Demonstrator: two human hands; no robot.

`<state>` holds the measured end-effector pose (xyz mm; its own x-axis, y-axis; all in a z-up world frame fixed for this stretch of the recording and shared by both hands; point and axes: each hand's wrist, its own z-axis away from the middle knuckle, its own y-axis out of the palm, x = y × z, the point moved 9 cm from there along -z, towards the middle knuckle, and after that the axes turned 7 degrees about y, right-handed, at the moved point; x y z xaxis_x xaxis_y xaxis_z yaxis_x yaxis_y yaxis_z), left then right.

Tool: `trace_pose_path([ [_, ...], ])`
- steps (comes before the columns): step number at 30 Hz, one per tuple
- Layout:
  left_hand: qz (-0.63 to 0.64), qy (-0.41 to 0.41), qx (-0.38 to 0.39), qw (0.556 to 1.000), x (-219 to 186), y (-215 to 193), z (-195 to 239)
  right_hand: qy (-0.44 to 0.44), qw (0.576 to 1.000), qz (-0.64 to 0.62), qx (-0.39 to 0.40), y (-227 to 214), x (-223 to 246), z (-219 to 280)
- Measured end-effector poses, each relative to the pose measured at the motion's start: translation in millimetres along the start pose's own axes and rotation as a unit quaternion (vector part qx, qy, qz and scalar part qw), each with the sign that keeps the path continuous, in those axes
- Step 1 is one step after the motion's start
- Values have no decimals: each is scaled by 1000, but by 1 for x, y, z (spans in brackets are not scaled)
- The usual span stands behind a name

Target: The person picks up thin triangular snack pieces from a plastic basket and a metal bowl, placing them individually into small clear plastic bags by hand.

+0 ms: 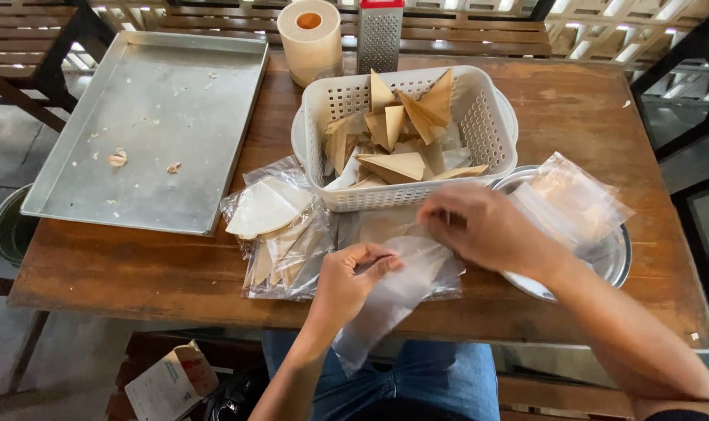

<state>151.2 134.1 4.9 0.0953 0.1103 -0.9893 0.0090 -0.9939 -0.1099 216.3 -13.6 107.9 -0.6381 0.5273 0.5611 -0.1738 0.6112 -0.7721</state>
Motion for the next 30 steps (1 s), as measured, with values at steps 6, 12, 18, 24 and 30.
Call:
trace_pose_path([
  [6,4,-57,-20,998,11,-3,-10,-113,983,145,6,-4,-7,-49],
  [12,25,-94,-45,994,13,-4,-13,43,932,222,284,55,-56,-76],
  [18,11,-86,-74,993,9,-10,-14,36,938,234,254,57,-74,-86],
  [24,2,-61,-85,994,-43,-5,-16,-28,995,92,-5,11,-87,-93],
  [30,-35,-23,-71,997,-36,-6,-9,-15,1000,-10,-6,-27,-59,-83],
])
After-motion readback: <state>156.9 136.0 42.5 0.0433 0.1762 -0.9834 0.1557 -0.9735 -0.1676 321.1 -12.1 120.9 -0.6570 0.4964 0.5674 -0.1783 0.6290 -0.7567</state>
